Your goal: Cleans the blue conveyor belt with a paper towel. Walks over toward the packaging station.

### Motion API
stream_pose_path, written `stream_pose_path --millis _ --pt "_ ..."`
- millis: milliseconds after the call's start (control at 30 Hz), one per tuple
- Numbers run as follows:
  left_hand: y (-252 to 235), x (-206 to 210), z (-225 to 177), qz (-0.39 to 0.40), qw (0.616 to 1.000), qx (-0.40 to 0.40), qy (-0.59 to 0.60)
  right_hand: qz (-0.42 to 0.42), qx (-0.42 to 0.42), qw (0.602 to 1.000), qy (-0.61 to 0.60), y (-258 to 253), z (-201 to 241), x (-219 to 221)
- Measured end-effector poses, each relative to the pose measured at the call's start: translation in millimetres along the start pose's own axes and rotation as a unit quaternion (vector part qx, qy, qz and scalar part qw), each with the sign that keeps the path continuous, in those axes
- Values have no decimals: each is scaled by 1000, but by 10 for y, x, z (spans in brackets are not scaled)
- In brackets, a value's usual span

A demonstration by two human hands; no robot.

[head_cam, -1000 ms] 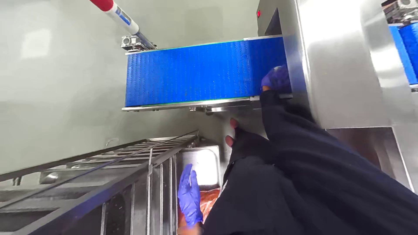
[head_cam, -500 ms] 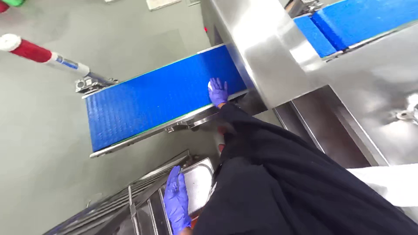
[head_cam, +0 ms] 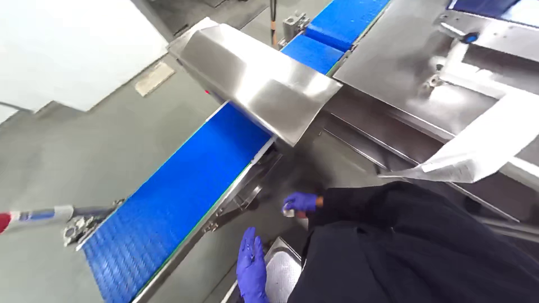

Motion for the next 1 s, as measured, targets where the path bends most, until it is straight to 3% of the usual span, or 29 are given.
stream_pose_path --millis 133,233,400,600,733,900,1000 --pt "-311 261 -205 77 995 64 -14 -181 46 982 -34 605 -558 -786" --pt "-570 567 -472 150 981 122 -16 -340 97 927 -124 1170 -1031 -1281" --pt "-896 1322 -1268 265 937 225 -9 -459 138 833 -278 2245 -2184 -1507" --pt "-883 2576 -2572 343 859 380 13 -478 288 712 -426 3340 -4104 -1147" --pt "-619 3470 -3488 399 805 437 44 -503 303 615 -527 3953 -5129 -665" --pt "-224 4371 -4441 498 723 468 95 -535 195 398 -719 4520 -5654 -210" --pt "-67 4803 -4934 531 669 515 74 -553 203 331 -737 4717 -5754 -99"
Point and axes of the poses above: each hand's wrist, its own y-axis away from the middle knuckle, its own x-axis out of the palm, z = x × y, the point moved 4 cm from there along -y, towards the middle knuckle, and after that the axes turned 15 degrees about x, right-handed, at the moved point
